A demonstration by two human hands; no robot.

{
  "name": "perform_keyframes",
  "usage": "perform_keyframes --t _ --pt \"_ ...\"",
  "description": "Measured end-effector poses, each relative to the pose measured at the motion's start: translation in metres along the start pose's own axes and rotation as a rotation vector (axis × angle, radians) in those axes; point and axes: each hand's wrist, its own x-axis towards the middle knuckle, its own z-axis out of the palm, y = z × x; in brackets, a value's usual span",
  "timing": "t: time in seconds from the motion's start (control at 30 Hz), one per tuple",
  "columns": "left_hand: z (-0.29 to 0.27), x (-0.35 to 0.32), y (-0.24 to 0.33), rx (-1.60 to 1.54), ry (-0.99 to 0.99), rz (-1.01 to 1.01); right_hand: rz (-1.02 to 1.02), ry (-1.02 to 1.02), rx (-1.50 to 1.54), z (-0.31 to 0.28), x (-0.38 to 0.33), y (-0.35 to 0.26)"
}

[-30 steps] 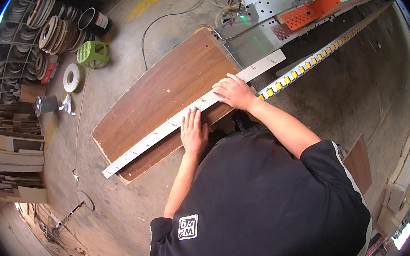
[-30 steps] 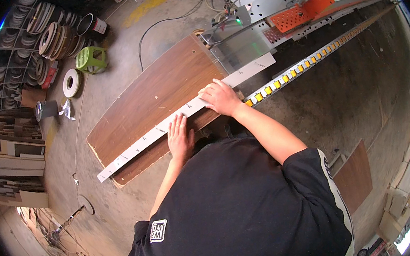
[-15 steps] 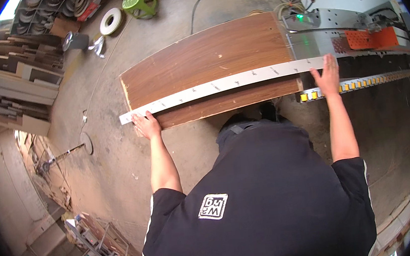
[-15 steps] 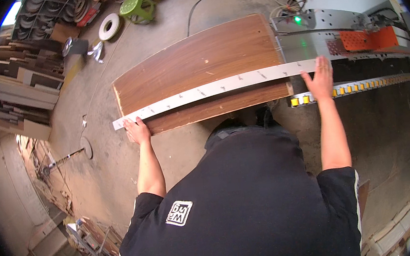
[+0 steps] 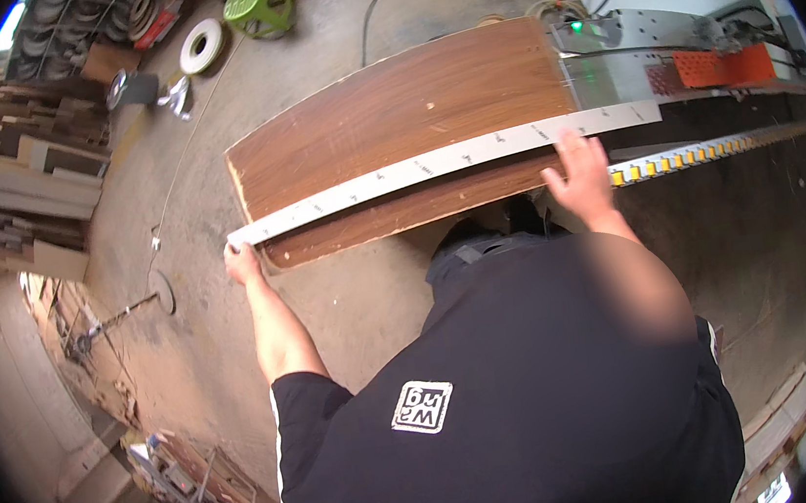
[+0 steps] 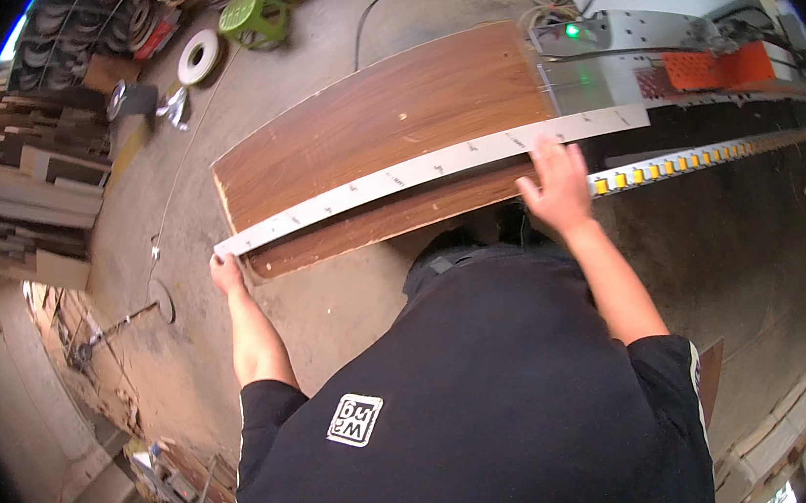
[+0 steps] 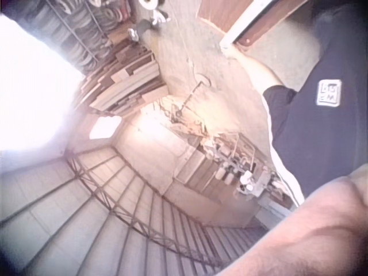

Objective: The person places long wood strips into a processing machine and later uses a handheld tool to apply glue to several strips positioned on a table.

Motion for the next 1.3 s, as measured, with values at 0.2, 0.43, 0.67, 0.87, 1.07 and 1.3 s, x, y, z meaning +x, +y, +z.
perform_keyframes --t 0.2,0.43,0.67,0.87,1.07,1.3 --pt "0.009 -0.037 0.064 0.157 -0.052 0.050 0.130 -0.201 -0.054 0.011 -0.005 -0.014" --pt "0.047 -0.061 0.103 0.077 0.038 0.261 0.347 -0.198 -0.060 -0.010 0.038 0.031" --pt "0.070 -0.075 0.146 -0.210 -0.086 0.246 0.493 -0.282 -0.126 -0.014 0.080 0.068" --pt "0.087 -0.071 0.148 -0.601 -0.222 0.182 0.524 -0.264 -0.106 -0.014 0.107 0.091" --pt "0.086 -0.084 0.171 -0.824 -0.357 0.023 0.528 -0.230 -0.083 -0.014 0.111 0.114" --pt "0.075 -0.098 0.185 -1.013 -0.321 -0.190 0.504 -0.262 -0.061 -0.022 0.109 0.118"
